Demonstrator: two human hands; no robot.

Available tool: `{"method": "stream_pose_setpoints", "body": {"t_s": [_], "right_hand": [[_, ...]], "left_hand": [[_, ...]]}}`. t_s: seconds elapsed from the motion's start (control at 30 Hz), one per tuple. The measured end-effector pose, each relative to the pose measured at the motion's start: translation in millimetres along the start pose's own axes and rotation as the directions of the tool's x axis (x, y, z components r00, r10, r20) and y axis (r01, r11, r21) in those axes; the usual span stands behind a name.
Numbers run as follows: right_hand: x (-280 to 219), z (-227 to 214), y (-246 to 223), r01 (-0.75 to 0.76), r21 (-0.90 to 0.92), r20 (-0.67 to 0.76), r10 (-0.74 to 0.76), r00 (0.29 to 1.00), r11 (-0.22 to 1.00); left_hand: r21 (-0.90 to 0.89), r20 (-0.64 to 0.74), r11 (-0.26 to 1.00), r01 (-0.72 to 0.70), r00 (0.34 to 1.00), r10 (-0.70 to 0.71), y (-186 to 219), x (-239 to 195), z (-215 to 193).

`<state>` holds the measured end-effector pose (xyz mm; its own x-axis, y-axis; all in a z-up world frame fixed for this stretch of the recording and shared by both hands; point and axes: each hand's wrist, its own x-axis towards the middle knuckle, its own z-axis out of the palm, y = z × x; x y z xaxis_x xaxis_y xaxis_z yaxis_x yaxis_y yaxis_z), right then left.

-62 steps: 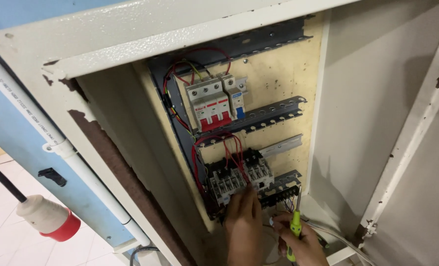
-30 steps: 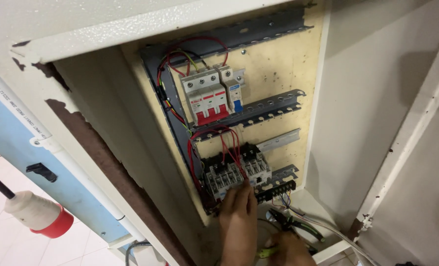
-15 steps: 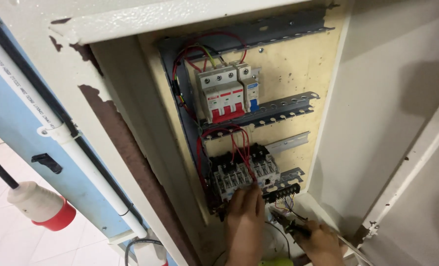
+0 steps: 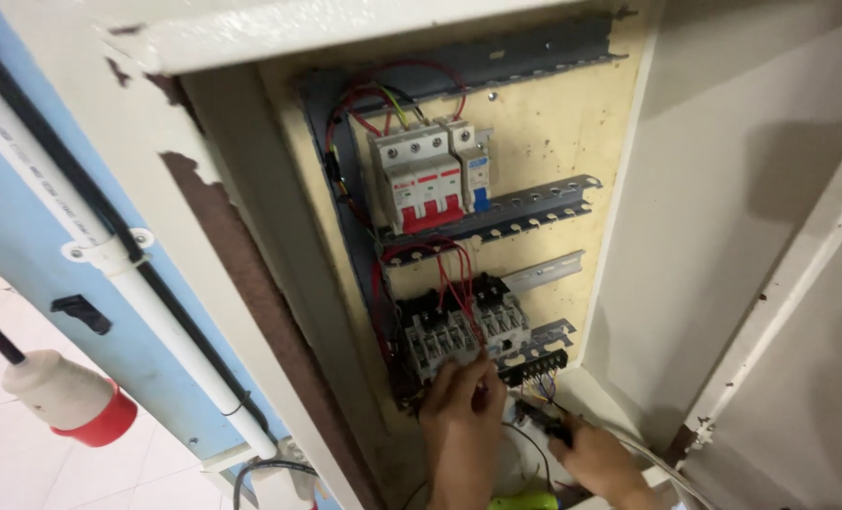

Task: The person uses a screwdriver and pliers to connect and secure wires to terminals inside an electrical panel. They strip wire ends, insert them into terminal blocks, and tighten screws to complete the connections.

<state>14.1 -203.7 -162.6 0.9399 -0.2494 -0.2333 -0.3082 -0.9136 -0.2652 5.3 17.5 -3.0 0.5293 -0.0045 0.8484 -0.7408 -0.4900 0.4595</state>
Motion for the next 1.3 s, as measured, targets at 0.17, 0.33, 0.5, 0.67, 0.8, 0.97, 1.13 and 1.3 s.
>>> {"method": "stream_pose_setpoints", "body": {"t_s": [0.17,0.33,0.5,0.67,0.8,0.97,1.13,1.3], "right_hand": [[-22,-25,13,-0.239,0.583,0.053,0.258,0.965,0.776],[-92,-85,-18,-0.165,0.968,0.101,0.310,0.945,0.189],[-57,-50,0,-0.060,0.726,-0.373,-0.466,0.802,-0.685],[-86,-87,-63,-0.136,0.902,-0.243,-0.741,0.627,-0.410],[-128,-144,-112,-0.386,0.857,0.380,-0.085,0.921,-0.341],[-76,-124,-76,0.146,0.967,0.002,-0.579,0.815,0.208],[-61,-127,-70,0.160,0.960,0.002,-0.583,0.812,0.227],[-43,-136,-64,0.310,0.930,-0.059,-0.750,0.658,0.199]], "left_hand": [[-0.128,-0.048,0.987,0.096,0.993,-0.103,13,1,-9],[-0.182,0.050,0.959,0.216,0.976,-0.211,12,-2,-21],[-0.230,-0.080,0.950,0.211,0.969,-0.235,5,-5,-21],[-0.278,-0.170,0.917,0.285,0.925,-0.339,9,-7,-22],[-0.272,-0.149,0.913,0.304,0.924,-0.352,14,-3,-33],[-0.302,-0.270,0.927,0.222,0.913,-0.307,10,-1,-30],[-0.364,-0.190,0.882,0.298,0.904,-0.383,0,-7,-26],[-0.245,-0.285,0.958,0.147,0.934,-0.216,8,1,-32]]}}
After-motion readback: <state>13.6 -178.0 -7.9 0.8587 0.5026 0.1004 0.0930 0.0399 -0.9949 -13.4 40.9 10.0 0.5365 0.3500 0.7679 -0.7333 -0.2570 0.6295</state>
